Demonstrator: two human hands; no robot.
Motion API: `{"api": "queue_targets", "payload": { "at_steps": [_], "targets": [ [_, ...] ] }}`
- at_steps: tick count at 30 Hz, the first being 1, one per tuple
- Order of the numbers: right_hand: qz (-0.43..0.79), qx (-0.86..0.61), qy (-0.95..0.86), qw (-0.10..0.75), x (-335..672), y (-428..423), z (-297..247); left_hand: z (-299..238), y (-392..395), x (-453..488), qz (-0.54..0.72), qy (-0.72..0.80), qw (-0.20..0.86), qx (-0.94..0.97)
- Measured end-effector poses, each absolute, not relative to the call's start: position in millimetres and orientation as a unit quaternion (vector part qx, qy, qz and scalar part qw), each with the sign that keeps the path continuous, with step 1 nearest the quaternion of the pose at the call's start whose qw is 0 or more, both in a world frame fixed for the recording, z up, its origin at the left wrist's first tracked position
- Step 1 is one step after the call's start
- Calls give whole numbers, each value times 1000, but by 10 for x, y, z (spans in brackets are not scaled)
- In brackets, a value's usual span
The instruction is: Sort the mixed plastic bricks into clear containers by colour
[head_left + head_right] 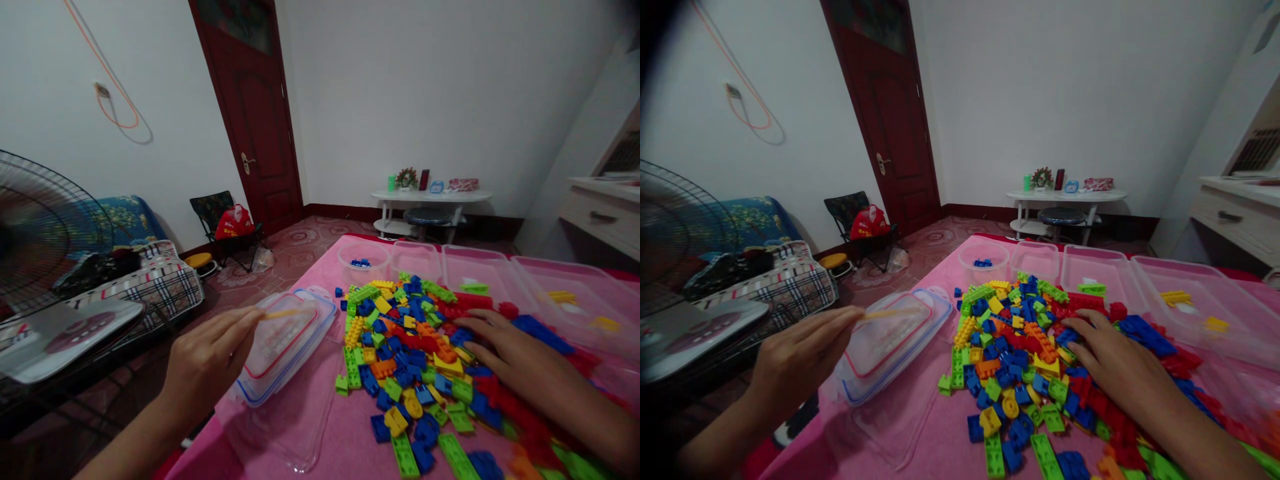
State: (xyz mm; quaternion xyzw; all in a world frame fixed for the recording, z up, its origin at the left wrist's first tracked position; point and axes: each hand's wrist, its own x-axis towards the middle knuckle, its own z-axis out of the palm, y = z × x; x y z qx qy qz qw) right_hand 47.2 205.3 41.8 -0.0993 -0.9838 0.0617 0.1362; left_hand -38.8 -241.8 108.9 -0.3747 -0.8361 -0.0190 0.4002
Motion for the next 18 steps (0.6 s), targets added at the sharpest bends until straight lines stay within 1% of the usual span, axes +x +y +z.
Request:
{"api": "queue_targets", "payload": {
  "at_steps": [3,6,8,10,14,16,18],
  "targets": [
    [64,-86,-989,106,469,2056,422,1164,-2452,-522,-11,-823,441,-358],
    [65,-82,-987,121,468,2075,397,1132,-2472,-649,-6,-800,483,-356],
    [66,-77,-986,130,469,2094,371,1016,-2484,-688,-2,-798,480,-364],
    [69,-73,-985,137,469,2113,344,844,-2501,-682,1,-815,440,-377],
    [74,-64,-984,151,470,2137,312,551,-2571,-604,-5,-860,301,-411],
    [76,-60,-984,152,469,2141,311,519,-2603,-570,-31,-881,241,-405],
    [76,-57,-984,147,468,2137,318,571,-2596,-548,-67,-894,214,-389]
  ]
}}
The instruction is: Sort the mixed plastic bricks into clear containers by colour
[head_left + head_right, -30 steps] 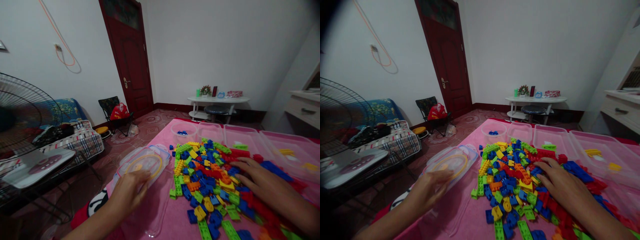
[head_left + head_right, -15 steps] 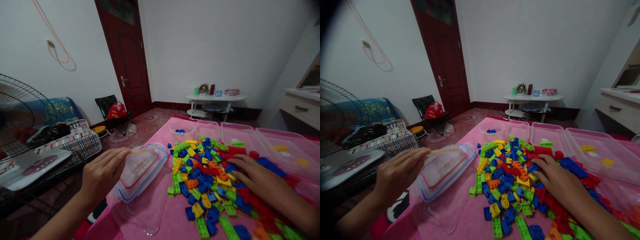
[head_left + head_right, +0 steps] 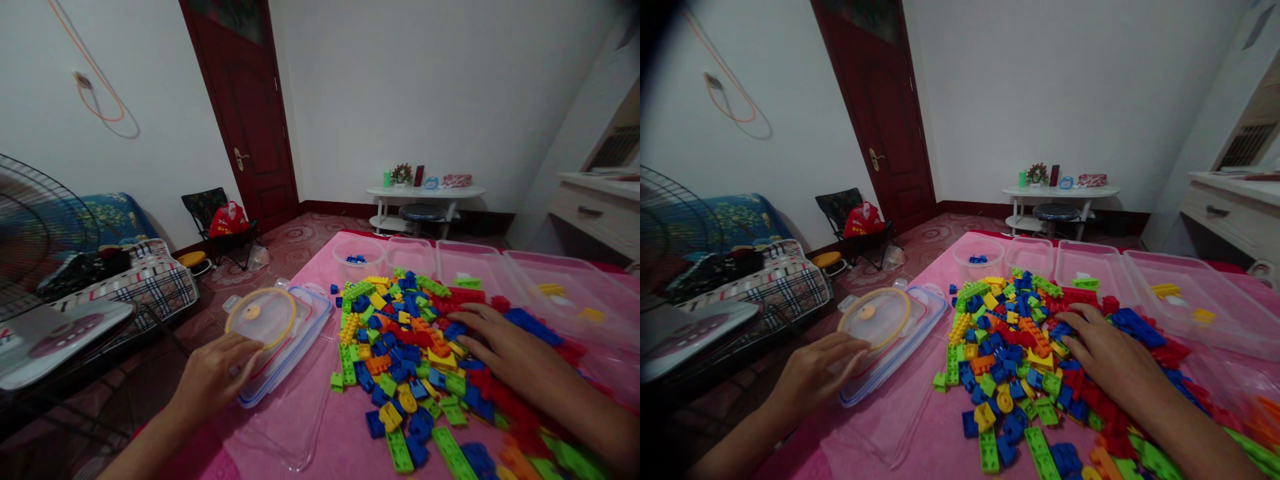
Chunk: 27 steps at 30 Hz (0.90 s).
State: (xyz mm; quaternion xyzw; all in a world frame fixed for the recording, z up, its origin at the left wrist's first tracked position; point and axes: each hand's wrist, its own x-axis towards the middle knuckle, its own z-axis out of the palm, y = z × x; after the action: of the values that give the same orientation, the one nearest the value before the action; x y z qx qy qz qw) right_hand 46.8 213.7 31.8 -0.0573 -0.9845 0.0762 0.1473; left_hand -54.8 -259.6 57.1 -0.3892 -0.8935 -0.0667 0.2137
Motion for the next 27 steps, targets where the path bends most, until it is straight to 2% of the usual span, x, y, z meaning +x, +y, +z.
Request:
{"api": "queue_targets", "payload": {
  "at_steps": [5,9,13,17,20,23,27],
  "targets": [
    [69,-62,-985,145,471,2090,357,867,-2199,-445,-164,-882,192,-399],
    [75,-62,-985,144,488,2028,424,1063,-1475,-245,-312,-834,134,-434],
    [77,-62,-986,136,508,1973,504,1164,-704,-116,-370,-795,66,-476],
    [85,-65,-987,123,521,1933,569,1233,-165,-301,-326,-822,103,-456],
    [93,-74,-987,110,531,1902,610,1284,22,-629,-216,-892,126,-376],
    [98,-83,-986,108,547,1867,648,1315,54,-971,-123,-948,88,-281],
    [100,-89,-985,104,557,1836,669,1274,10,-1229,-83,-963,35,-254]
  ]
}}
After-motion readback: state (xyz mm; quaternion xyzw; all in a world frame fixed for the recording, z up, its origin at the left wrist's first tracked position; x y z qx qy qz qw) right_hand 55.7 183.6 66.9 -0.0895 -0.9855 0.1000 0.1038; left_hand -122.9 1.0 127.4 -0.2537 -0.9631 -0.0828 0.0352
